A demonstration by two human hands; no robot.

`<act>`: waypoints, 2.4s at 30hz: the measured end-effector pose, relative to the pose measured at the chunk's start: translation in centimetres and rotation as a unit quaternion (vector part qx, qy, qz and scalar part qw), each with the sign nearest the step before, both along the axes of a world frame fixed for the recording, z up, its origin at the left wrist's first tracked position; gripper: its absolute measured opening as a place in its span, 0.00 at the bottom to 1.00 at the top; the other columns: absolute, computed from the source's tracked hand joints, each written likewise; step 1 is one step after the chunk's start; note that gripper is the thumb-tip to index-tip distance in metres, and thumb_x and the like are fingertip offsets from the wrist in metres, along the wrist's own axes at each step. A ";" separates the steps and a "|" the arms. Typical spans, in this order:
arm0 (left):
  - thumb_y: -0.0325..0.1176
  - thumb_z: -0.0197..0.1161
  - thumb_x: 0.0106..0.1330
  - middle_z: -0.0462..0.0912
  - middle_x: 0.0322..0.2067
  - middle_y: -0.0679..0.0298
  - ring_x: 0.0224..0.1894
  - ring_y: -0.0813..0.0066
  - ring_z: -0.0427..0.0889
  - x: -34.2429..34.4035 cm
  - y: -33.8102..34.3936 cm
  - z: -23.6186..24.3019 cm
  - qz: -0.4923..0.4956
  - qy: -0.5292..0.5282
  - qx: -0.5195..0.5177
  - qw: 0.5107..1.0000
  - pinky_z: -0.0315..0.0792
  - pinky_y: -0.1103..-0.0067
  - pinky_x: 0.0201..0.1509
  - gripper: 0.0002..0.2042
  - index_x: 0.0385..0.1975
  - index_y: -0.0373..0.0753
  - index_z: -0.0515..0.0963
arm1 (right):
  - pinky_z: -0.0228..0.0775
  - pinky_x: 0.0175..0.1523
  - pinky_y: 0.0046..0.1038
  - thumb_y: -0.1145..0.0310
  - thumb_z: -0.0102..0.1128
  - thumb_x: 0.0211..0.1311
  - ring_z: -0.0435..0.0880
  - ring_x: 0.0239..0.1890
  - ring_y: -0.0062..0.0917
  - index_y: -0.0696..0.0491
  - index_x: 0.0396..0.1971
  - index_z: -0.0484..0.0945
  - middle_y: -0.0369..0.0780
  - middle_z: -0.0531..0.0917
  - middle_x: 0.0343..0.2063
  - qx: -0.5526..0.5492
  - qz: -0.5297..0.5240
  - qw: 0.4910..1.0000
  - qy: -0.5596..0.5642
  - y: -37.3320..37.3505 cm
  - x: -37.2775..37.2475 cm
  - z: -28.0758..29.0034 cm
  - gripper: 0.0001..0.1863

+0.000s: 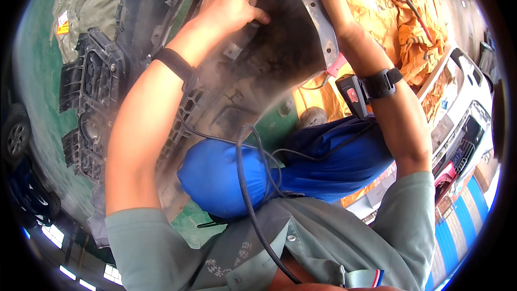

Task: The person uses a heat gun to soften a car bumper, reshapes the plastic by hand, and trims the material with a utility blade.

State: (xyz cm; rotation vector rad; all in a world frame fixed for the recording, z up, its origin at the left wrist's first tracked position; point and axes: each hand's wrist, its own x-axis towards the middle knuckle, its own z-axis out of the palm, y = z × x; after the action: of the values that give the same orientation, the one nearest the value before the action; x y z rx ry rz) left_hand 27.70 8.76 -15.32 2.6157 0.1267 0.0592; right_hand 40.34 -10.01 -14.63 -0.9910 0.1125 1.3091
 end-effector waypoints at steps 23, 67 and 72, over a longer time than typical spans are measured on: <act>0.49 0.78 0.44 0.80 0.29 0.62 0.43 0.59 0.77 -0.9 -1.0 0.8 0.012 -0.009 0.026 1.000 0.66 0.66 0.48 0.22 0.19 0.41 0.73 | 0.73 0.52 0.27 0.48 0.65 0.62 0.83 0.45 0.27 0.59 0.53 0.79 0.44 0.85 0.43 -0.177 0.150 0.859 -0.457 -1.0 -1.8 5.7 0.30; 0.49 0.80 0.42 0.83 0.33 0.59 0.46 0.58 0.78 -0.4 -0.2 2.6 0.043 0.044 -0.006 0.998 0.68 0.64 0.54 0.21 0.21 0.41 0.78 | 0.75 0.42 0.33 0.62 0.62 0.62 0.85 0.34 0.28 0.64 0.36 0.84 0.45 0.86 0.27 -0.259 0.289 0.868 -0.309 -10.6 -12.8 6.5 0.17; 0.50 0.79 0.42 0.83 0.31 0.58 0.45 0.57 0.79 -0.1 0.4 2.4 0.032 0.033 -0.009 0.999 0.69 0.64 0.53 0.21 0.21 0.40 0.78 | 0.75 0.46 0.32 0.67 0.58 0.63 0.84 0.38 0.29 0.64 0.43 0.81 0.46 0.86 0.33 -0.205 0.273 0.886 -0.314 -10.2 -12.7 6.8 0.16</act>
State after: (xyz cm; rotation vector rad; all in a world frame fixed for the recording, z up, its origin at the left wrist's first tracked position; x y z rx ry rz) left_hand 27.58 9.18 -12.90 2.5969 0.2339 -0.0059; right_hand 27.61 -20.24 -7.79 -1.8683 -0.4371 1.4210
